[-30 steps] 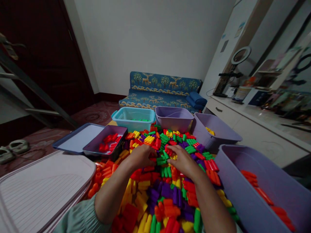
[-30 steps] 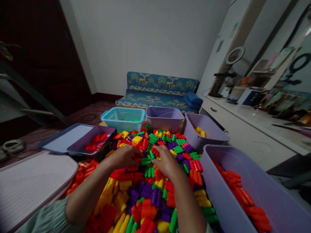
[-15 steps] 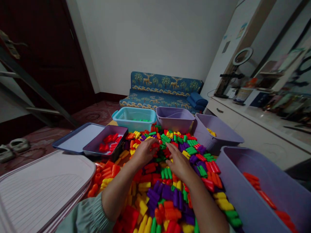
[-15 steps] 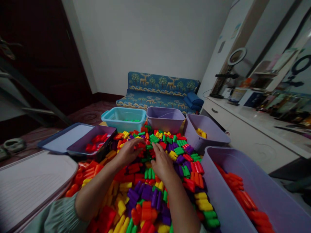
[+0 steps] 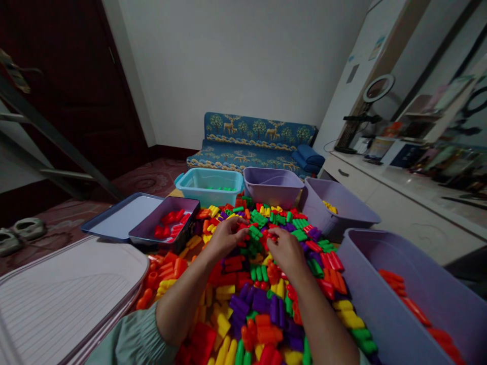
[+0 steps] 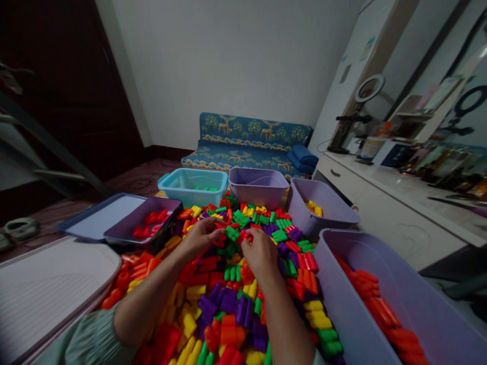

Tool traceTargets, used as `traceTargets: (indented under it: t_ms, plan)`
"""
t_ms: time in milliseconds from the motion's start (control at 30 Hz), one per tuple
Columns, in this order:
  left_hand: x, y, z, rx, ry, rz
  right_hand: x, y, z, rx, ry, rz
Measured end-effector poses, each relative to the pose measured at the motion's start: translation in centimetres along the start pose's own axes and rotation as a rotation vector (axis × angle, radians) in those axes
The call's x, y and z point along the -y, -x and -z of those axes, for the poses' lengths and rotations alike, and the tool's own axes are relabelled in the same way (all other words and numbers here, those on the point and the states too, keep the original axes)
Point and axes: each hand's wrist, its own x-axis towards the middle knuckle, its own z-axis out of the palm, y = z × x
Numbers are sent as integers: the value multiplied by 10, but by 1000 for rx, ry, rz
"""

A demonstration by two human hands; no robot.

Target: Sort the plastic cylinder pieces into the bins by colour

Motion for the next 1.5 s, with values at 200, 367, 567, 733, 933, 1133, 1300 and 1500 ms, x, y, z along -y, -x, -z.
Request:
traceTargets:
  t_ms: [200, 367, 567, 733, 933, 1133, 1300, 1500]
  plan:
    - [-2, -1, 2, 25, 193, 67, -1, -4, 5, -108, -545, 93]
    - [7, -4, 3, -12, 114, 27, 1, -5, 2, -155, -734, 57]
    - [6, -4, 3, -10, 74, -9, 12, 2, -7, -122, -507, 189]
    - [-3, 0, 4, 95, 122, 11, 18, 8, -10, 130, -393, 218]
    - [-3, -4, 17, -175, 92, 126, 1, 3, 3, 34, -127, 37]
    - [-13, -1, 14, -24, 616, 403, -4, -1, 8, -120, -186, 43]
    - [-16, 2, 16, 129, 888, 477, 2, -5, -6, -91, -862, -63]
    - [-12, 2, 16, 187, 980, 494, 15, 1, -21, 54, -1098, 70]
